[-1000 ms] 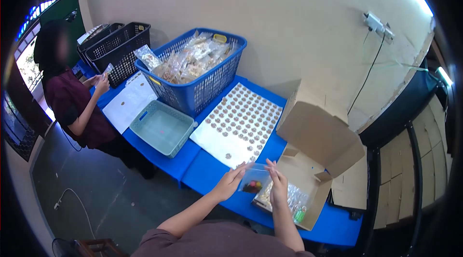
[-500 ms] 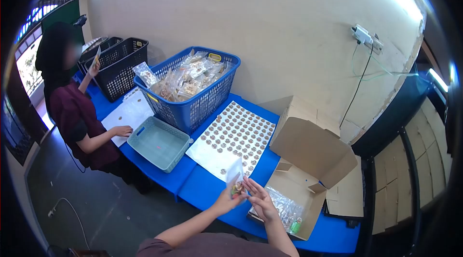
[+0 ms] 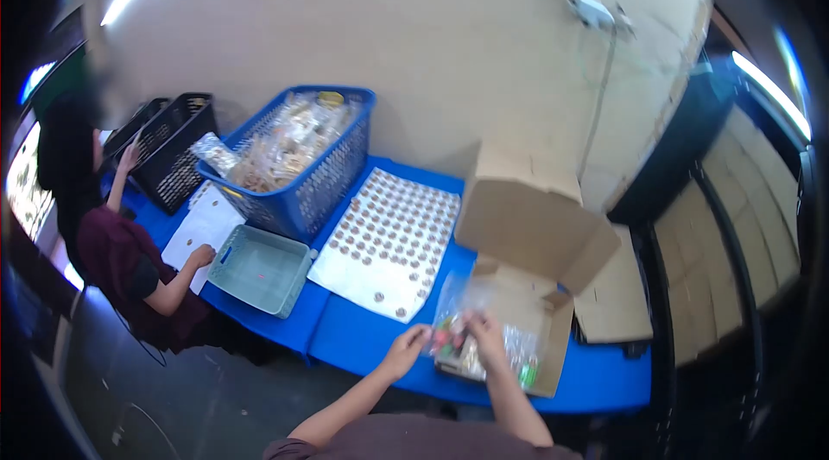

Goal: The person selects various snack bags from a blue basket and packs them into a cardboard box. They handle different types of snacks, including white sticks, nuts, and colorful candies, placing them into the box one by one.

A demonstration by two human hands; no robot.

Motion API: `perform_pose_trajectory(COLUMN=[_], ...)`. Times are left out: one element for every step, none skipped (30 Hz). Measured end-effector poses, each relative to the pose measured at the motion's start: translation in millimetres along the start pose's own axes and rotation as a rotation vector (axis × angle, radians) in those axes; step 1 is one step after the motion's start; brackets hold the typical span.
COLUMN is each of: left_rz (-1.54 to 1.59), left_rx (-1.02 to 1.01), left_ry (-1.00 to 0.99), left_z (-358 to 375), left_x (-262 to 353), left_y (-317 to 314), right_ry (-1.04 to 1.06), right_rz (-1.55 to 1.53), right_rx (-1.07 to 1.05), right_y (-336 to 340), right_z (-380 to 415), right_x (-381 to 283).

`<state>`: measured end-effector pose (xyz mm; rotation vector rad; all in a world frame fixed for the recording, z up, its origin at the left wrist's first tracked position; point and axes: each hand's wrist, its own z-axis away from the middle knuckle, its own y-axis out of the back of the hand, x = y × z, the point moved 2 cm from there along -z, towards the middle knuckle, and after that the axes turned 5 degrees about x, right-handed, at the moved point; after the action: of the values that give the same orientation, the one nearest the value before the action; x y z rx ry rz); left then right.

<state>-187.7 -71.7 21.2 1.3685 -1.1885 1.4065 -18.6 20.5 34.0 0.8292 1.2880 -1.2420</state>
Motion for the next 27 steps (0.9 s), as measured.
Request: perform_pose_trajectory(left_rz=[0.028, 0.058, 0.052, 0.068, 0.075, 0.081, 0.078, 0.065, 0.053, 0.051, 0.051, 0.052, 0.013, 0.009, -0.028, -0.066, -0.061, -0.061, -0.052, -0.044, -0.086, -0.09, -0.139, -0.191, -0.242, -0.242, -0.335], left_rx=[-0.022, -0.043, -0.043, -0.031, -0.019, -0.001, -0.024, -0.033, -0.039, -0.054, -0.097, -0.135, -0.161, -0.164, -0.188, -0.213, -0.205, -0.213, -0.215, -0.214, -0.22, -0.216, -0.207, -0.195, -0.175, -0.179, -0.221], left_ry=[0.067, 0.126, 0.154, 0.16, 0.18, 0.198, 0.21, 0.208, 0.207, 0.218, 0.209, 0.194, 0.178, 0.178, 0.173, 0.177, 0.188, 0.192, 0.178, 0.161, 0.182, 0.175, 0.153, 0.139, 0.14, 0.146, 0.164], left_z=[4.5, 2.7, 1.6, 1.3, 1.0, 0.6, -0.8, -1.5, 0.0, 1.6, 1.8, 0.2, 0.2, -2.1, -4.8, -1.2, -1.4, -3.9, -3.7, -3.1, -3.4, -4.2, -4.6, -4.4, -4.5, -4.1, -5.7], left_x=[-2.3, 7.2, 6.4, 1.4, 1.5, 3.6, 6.9, 11.1, 11.6, 7.7, 3.7, 0.2, -4.8, -9.9, -15.1, -14.4, -13.3, -15.0, -18.4, -20.8, -21.6, -22.7, -25.1, -26.3, -28.8, -31.4, -33.3], left_y=[0.9, 1.6, 3.1, 4.9, 4.7, 3.7, 0.5, -3.5, -8.6, -15.0, -22.0, -28.2, -34.3, -39.8, -45.9, -52.2, -58.8, -64.8, -70.0, -74.3, -76.8, -79.1, -81.5, -82.5, -84.0, -85.2, -87.9], right_ry=[-0.003, 0.073, 0.077, 0.156, 0.234, 0.227, 0.248, 0.269, 0.264, 0.153, 0.042, 0.042, -0.005, -0.052, -0.093, -0.104, -0.095, -0.081, -0.099, -0.114, -0.079, 0.028, 0.058, 0.083, 0.08, 0.065, 0.052], right_rz=[-0.11, -0.15, -0.237, -0.247, -0.253, -0.253, -0.225, -0.196, -0.196, -0.062, 0.067, 0.063, 0.08, 0.096, 0.081, 0.078, 0.071, 0.065, 0.095, 0.124, 0.186, 0.243, 0.381, 0.518, 0.515, 0.617, 0.721], right_rx=[0.119, 0.201, 0.263, 0.385, 0.501, 0.532, 0.594, 0.653, 0.676, 0.652, 0.618, 0.623, 0.622, 0.621, 0.624, 0.63, 0.584, 0.538, 0.526, 0.511, 0.54, 0.596, 0.657, 0.716, 0.711, 0.696, 0.682], right_y=[17.0, 32.5, 54.1, 78.9, 104.0, 127.9, 153.4, 179.4, 207.4, 233.6, 249.4, 255.7, 261.0, 266.8, 252.3, 246.1, 241.2, 237.0, 229.9, 223.0, 220.2, 219.4, 221.4, 215.4, 209.8, 204.3, 198.6], right_z=[-1.2, -1.1, -1.8, -5.9, -9.9, -11.4, -13.6, -13.6, -11.4, -9.9, -8.4, -5.8, -1.2, 1.6, 11.2, 13.7, 14.2, 13.2, 15.9, 17.1, 17.1, 14.4, 12.7, 14.1, 14.4, 15.3, 15.8], right_x=[-3.4, -13.9, -17.6, -15.6, -8.4, 0.8, 8.9, 17.4, 28.3, 40.0, 48.9, 54.0, 61.1, 67.1, 56.7, 65.3, 71.4, 75.1, 75.6, 74.6, 77.2, 85.2, 91.4, 87.0, 84.7, 82.9, 78.3])
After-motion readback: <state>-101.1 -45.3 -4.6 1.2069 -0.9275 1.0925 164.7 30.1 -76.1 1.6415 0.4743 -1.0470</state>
